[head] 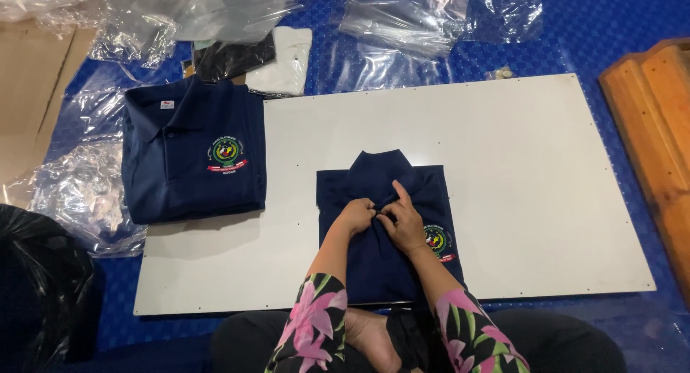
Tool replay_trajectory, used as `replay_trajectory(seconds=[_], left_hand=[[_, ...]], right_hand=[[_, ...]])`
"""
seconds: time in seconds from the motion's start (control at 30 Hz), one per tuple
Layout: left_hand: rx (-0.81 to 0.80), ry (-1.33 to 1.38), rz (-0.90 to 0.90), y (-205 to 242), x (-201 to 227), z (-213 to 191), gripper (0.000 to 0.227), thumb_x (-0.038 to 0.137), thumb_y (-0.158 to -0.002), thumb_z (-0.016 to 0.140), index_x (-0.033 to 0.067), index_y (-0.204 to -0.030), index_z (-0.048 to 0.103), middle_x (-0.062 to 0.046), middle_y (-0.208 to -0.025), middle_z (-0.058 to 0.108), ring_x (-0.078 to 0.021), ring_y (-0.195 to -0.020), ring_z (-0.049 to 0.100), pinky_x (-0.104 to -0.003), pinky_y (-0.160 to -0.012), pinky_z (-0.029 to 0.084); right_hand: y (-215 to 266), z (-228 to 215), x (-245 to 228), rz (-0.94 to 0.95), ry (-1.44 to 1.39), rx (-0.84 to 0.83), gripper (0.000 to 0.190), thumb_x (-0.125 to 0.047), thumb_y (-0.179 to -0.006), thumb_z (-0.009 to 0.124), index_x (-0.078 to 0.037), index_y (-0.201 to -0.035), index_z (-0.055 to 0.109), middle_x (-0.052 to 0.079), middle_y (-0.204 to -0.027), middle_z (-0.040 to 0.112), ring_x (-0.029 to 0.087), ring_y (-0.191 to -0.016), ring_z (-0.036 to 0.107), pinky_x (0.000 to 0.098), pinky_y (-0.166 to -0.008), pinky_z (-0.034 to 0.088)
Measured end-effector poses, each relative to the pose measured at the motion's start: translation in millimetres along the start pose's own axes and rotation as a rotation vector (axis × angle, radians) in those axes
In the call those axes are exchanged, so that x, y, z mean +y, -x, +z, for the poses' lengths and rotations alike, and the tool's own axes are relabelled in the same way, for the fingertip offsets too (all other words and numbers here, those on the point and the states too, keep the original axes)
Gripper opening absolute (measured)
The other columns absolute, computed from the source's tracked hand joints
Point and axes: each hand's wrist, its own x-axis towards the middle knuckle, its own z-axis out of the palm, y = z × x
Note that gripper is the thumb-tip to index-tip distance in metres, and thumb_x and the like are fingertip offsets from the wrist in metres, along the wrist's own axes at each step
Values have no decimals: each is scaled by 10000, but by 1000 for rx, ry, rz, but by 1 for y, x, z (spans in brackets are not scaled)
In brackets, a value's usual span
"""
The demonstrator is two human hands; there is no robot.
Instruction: Folding a navy blue polo shirt on a white board surface
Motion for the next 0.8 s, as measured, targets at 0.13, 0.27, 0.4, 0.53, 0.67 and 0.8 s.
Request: replay_trajectory(seconds=[0.13, 0.27, 0.4, 0.53, 0.67, 0.8], left_hand=[[15, -15, -7, 45, 38, -14, 224, 102, -941, 612, 56, -1110, 752, -138, -905, 753, -246, -834, 749, -387, -765, 595], [433, -85, 302, 106, 61, -13, 239, 76, -968, 587, -26, -1137, 723, -235, -1008, 747, -374, -1014, 724, -459, -897, 585], [1085, -450, 734, 84, 5, -7, 161, 102, -973, 599, 162, -1042, 732, -52, -1313, 700, -240, -1272, 617, -380, -1024, 487], [458, -676, 75, 134, 54, -46, 653, 511, -1055, 402, 132, -1585, 377, -141, -1691, 287, -334, -1566, 219, -627, -1224, 181], [402, -568, -270, 134, 72, -57, 769, 617, -1042, 295, 153, -1649, 206, -151, -1723, 148, -354, -1584, 119, -596, -1258, 98], [657, -449, -166, 102, 43, -37, 688, 507, -1039, 405, 162, -1622, 290, -180, -1711, 132, -443, -1564, 60, -659, -1217, 22]], right_hand=[[-2, -2, -2, -33, 62, -85, 62, -150, -873, 743, -187, -900, 702, 43, -1584, 466, 290, -1255, 611, 413, -977, 555], [-1, -14, 5, -58, -88, -24, 117, -107, -890, 704, -189, -964, 743, 46, -1432, 615, 260, -1285, 606, 388, -1054, 496], [-6, -49, 13, -52, 239, 229, 154, -99, -978, 621, -221, -986, 714, -83, -1002, 689, 144, -927, 667, 315, -853, 527], [-9, -48, 44, 7, 605, 65, 307, -299, -985, 637, -149, -1246, 696, 59, -1298, 663, 248, -1252, 589, 433, -1025, 442], [-28, -69, 11, 558, 521, -365, 690, -467, -1074, 422, -47, -1606, 295, 195, -1694, 223, 355, -1549, 223, 521, -1232, 176], [-38, -90, -10, 598, 288, -211, 695, -294, -1040, 559, 61, -1577, 297, 312, -1628, 259, 454, -1496, 287, 541, -1190, 266]])
